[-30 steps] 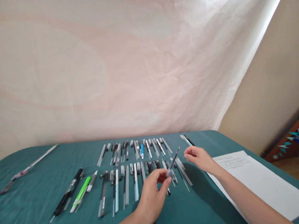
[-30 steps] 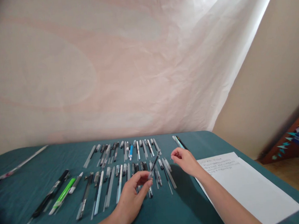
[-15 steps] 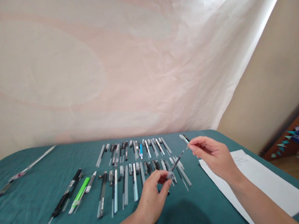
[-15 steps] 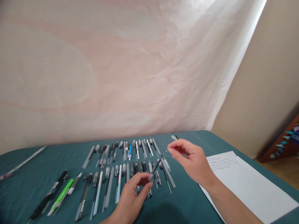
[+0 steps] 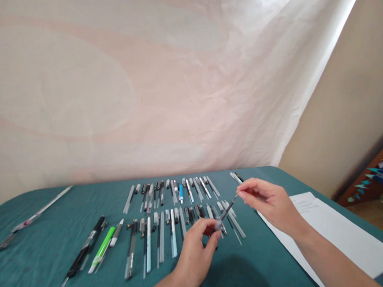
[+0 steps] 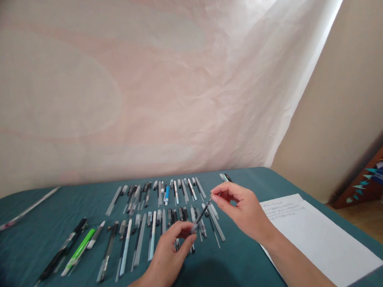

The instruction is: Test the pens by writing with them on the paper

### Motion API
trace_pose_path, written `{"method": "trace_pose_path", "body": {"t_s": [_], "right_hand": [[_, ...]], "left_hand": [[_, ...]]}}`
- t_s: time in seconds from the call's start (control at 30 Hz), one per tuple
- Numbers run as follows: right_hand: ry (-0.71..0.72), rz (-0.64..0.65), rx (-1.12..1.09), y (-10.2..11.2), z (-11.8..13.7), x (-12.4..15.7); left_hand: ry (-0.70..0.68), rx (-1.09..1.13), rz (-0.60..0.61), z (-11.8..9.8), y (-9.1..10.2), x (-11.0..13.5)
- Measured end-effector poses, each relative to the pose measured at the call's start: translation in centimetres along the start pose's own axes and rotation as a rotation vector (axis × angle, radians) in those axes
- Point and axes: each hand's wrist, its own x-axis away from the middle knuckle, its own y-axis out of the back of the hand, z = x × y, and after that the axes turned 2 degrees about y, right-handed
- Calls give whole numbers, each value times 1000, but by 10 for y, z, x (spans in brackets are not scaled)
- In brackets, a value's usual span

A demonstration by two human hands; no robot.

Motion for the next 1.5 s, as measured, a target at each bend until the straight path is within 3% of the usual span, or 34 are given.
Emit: {"method": "trace_pose_path", "body": {"t_s": [0.27,0.37,0.43,0.57,0.73,1.13,1.3,1.4,1.5], "right_hand": [[-99,55,-64,4,-6,-4],[-157,57,-57,2,-32,-10],[-204,124,-10,-5,-58,-12],[-241,161,193,-23,-106,-10],[-258,184,303,-37,-130,-4],[-336,200,387,-39,-129,-3],[-358,224,321,-30,-114,-7],[-343,244,146,-17,-91,-15],[-306,106,-263,-3,-61,-20]], "left_hand": [[2,3,-5,-2,0,1],[10,11,-11,-2,0,1],[13,19,-11,-2,0,1],[13,29,-12,-1,0,1],[18,38,-14,-1,0,0],[29,29,-5,0,-1,0],[35,32,-4,-1,0,0],[27,30,1,0,0,0],[21,26,-4,2,0,1]]}}
